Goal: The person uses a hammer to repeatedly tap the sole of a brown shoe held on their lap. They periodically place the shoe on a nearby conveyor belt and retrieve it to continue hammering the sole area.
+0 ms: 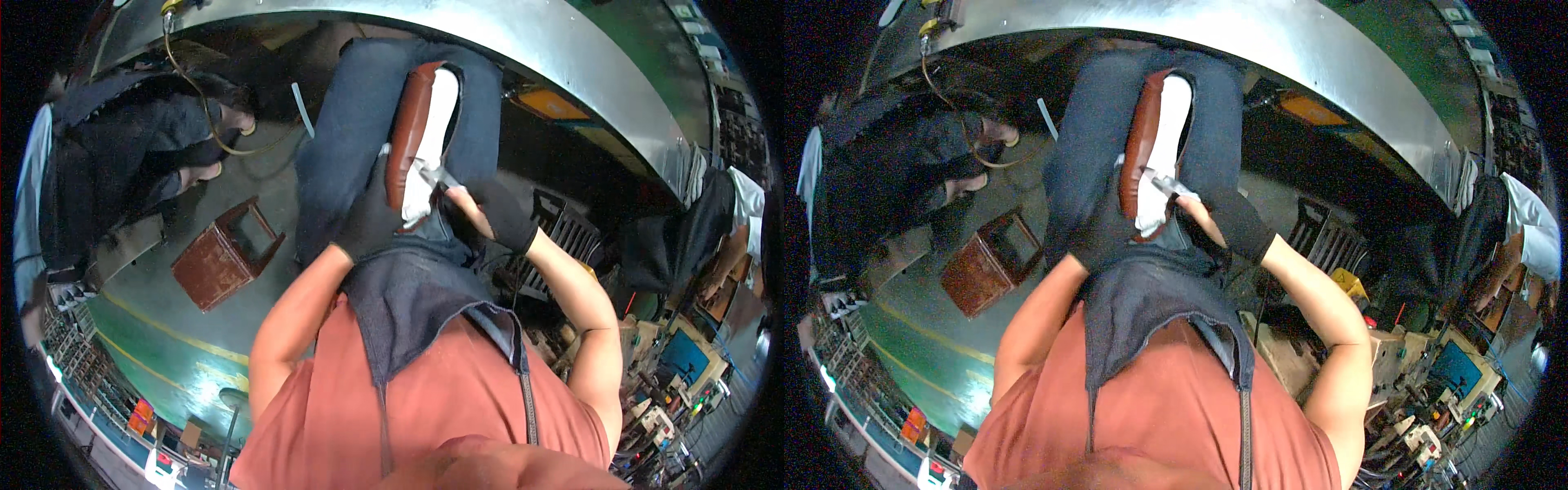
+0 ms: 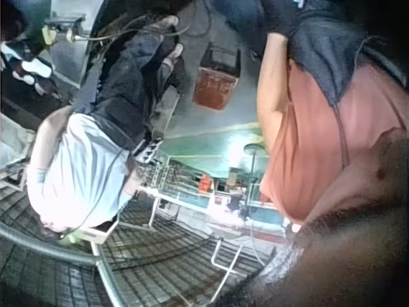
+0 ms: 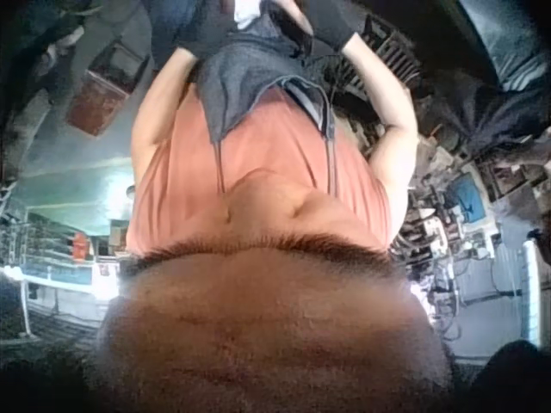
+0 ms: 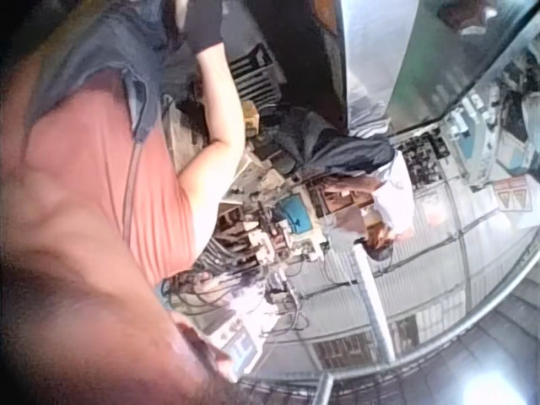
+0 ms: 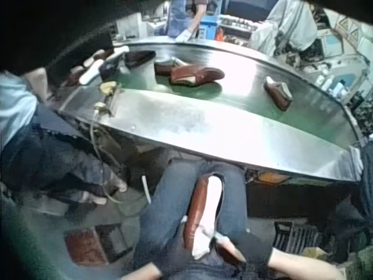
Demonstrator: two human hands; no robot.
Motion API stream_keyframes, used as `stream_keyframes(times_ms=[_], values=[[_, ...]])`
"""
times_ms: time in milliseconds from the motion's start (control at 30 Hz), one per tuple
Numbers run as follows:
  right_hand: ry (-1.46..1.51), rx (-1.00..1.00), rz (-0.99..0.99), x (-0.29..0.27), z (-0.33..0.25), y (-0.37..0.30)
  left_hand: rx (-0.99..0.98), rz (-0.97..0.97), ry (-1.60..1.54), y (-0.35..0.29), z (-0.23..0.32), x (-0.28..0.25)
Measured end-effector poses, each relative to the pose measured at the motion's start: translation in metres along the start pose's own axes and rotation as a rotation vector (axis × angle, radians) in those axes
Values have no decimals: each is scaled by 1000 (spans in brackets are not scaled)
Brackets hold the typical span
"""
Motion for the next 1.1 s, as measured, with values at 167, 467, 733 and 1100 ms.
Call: stream_keyframes(times_ms=[167, 467, 733, 1100], values=[[228, 31, 94, 27, 44, -38, -409, -331, 327, -9, 86, -121], [651, 24, 236, 22, 37, -52, -437, -2, -117, 85, 47, -37], [-102, -8, -6, -37, 34, -33, -181, -83, 90, 33, 64, -9], [-360, -251, 24, -53, 53, 30, -84, -140, -340, 57, 36, -1]])
Point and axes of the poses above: each hand's wrist, its own y-axis towards the middle knuckle, its own x-axis out of the palm, z = x × y, the point moved 6 cm from there along y, towards the middle knuckle, and after that the axes turned 10 degrees about -z, right-handed, at the moved point
